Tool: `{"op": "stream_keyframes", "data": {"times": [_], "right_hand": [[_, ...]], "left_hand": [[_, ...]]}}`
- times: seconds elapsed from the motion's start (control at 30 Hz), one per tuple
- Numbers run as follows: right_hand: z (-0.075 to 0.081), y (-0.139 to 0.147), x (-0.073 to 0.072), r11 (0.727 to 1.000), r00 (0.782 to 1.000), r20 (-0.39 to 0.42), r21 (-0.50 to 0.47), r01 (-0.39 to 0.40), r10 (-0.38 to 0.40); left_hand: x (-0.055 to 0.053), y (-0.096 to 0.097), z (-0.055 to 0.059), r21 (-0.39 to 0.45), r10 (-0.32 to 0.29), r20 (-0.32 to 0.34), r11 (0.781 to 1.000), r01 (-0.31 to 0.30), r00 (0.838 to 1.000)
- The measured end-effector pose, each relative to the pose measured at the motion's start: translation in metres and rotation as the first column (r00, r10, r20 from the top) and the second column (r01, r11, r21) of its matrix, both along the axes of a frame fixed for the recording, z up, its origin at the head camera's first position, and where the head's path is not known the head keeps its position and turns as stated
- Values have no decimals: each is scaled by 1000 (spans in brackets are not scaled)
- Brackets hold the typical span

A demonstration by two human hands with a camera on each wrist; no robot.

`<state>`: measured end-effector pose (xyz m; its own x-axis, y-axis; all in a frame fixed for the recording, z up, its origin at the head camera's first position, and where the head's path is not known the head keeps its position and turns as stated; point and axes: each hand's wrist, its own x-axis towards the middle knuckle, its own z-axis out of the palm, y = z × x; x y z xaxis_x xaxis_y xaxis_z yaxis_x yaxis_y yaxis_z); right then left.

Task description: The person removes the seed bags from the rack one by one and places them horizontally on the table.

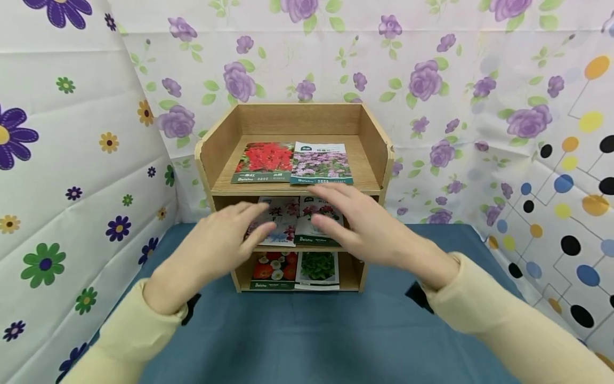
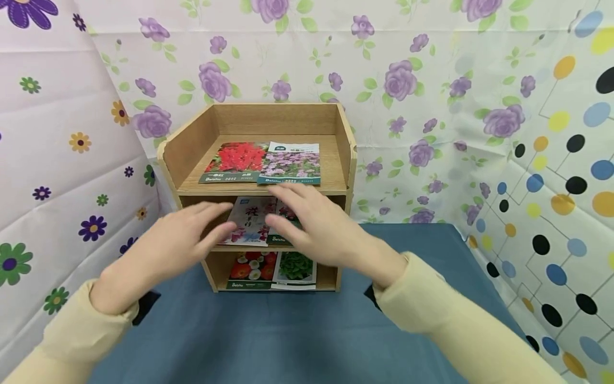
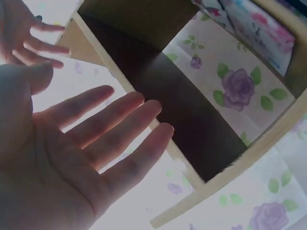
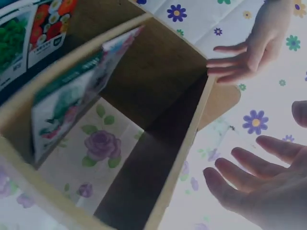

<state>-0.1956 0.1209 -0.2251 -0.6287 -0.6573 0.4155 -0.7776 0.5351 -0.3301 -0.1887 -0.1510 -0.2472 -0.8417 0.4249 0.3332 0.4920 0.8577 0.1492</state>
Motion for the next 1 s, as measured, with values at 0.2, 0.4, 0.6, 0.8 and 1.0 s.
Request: {"op": "stream_keyframes", "data": {"times": [0.2,0.4,0.6,0.8,1.0], "right_hand": [[35,-35,-37,993,987,156,-109,46,-28],[55,-71,-70,933,888,456,-292,211,-58],[68,-100,-98,796,729,685,-444,411,6],[73,-122,-118,681,554,827,-462,568,99],[72,-133,-127,624,478,874,-423,657,90]], "left_hand": [[-38,6,38,59,1,-63,998,3,998],[-73,15,68,68,71,-40,995,-69,997],[-102,19,87,15,195,112,980,-198,974],[-117,20,99,-31,349,327,933,-359,878],[-124,24,110,-49,412,383,903,-427,827]]}}
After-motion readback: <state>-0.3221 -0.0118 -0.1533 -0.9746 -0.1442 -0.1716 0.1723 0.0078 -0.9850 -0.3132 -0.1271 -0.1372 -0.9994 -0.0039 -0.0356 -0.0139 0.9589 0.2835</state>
